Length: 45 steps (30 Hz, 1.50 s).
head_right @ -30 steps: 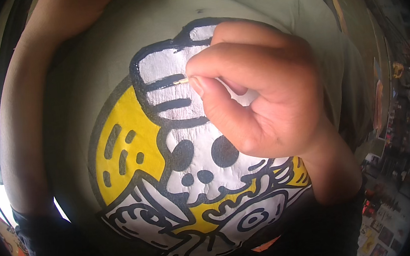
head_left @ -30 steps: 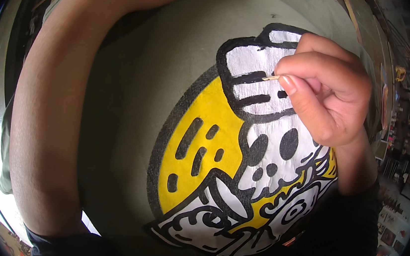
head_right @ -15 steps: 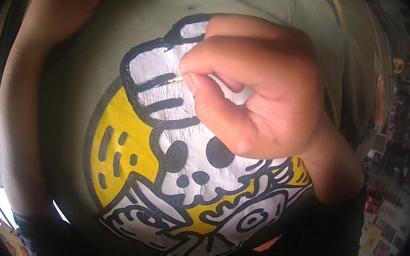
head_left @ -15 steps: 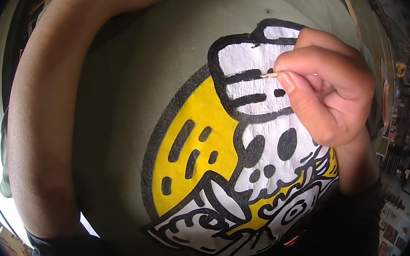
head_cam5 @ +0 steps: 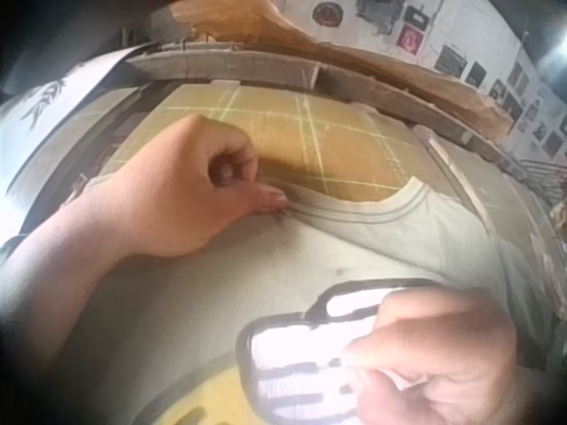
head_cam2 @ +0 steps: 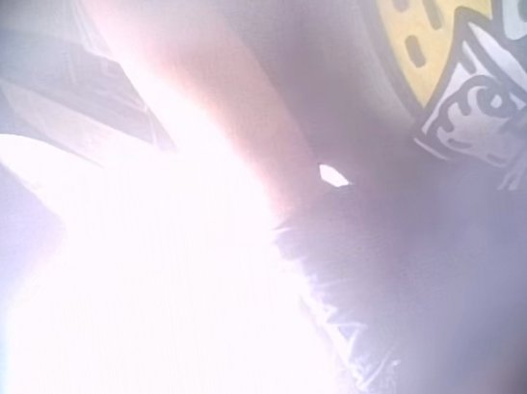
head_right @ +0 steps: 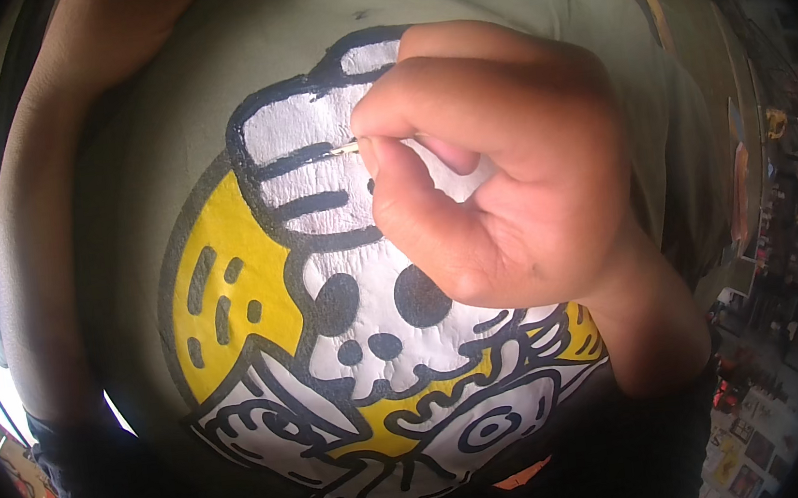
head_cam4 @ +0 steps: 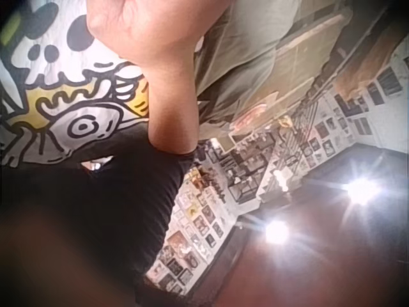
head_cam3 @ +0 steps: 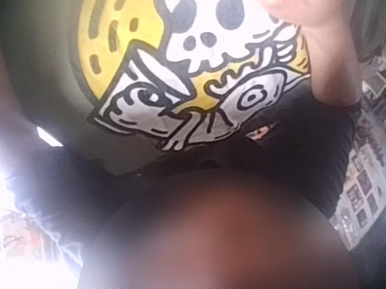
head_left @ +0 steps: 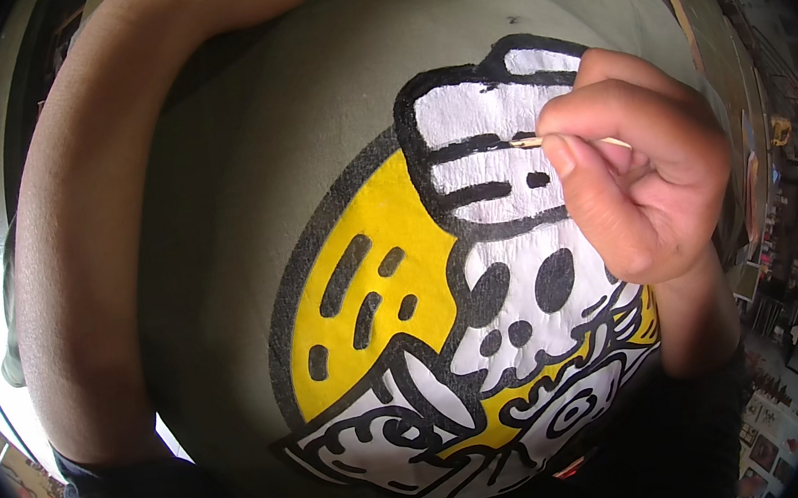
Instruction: The person paints a skull and crossbones graphic on a green t-shirt using a small brush. They repeatedly dip the brush into paint containers and apply white paint to the design, then return to continue painting.
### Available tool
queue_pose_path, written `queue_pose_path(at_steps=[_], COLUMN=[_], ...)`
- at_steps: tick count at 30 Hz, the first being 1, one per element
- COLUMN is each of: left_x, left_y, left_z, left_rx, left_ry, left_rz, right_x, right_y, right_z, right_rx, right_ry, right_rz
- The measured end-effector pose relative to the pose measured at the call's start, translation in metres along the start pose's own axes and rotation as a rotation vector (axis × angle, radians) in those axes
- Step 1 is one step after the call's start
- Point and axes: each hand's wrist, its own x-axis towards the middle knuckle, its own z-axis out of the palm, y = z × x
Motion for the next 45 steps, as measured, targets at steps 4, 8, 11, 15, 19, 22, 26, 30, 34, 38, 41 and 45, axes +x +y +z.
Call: queue_pose_path(at_steps=[4, 8, 11, 15, 19, 22, 26, 30, 34, 38, 41, 45], left_x=[-0.003, 0.006, 0.004, -0.003, 0.002, 0.003, 0.004, 0.014, 0.004, 0.006, 0.010, 0.007], left_y=[-0.001, 0.003, 0.005, 0.002, 0.001, 0.001, 0.003, 0.012, 0.002, 0.002, 0.000, 0.010], left_z=[-0.005, 0.011, 0.000, -0.004, 0.004, 0.004, 0.001, -0.005, 0.006, 0.011, 0.004, 0.002], left_rx=[0.004, -0.061, -0.027, 0.006, -0.051, -0.082, -0.098, -0.148, -0.094, -0.125, -0.178, -0.166], left_ry=[0.015, -0.035, -0.049, 0.016, 0.030, 0.010, -0.014, -0.139, -0.007, 0.012, -0.095, -0.099], left_rz=[-0.020, -0.017, -0.039, -0.023, 0.039, 0.023, 0.004, -0.163, 0.035, 0.027, -0.041, -0.104], right_x=[0.003, -0.009, -0.005, 0.001, -0.001, -0.001, -0.001, -0.003, -0.004, -0.005, -0.006, -0.006], right_y=[-0.002, 0.007, 0.003, 0.000, 0.006, 0.006, 0.004, 0.005, 0.006, 0.006, 0.005, 0.002], right_z=[0.000, -0.001, -0.002, 0.000, -0.003, -0.003, -0.002, -0.002, -0.003, -0.003, -0.004, -0.005], right_rx=[0.019, 0.050, 0.046, 0.050, 0.080, 0.069, 0.047, 0.022, -0.004, -0.009, -0.016, -0.023], right_ry=[-0.005, 0.052, 0.008, 0.006, 0.021, -0.019, -0.033, -0.040, -0.046, -0.044, -0.053, -0.027], right_rz=[-0.003, 0.050, 0.032, -0.006, -0.059, -0.080, -0.076, -0.089, -0.096, -0.092, -0.095, -0.071])
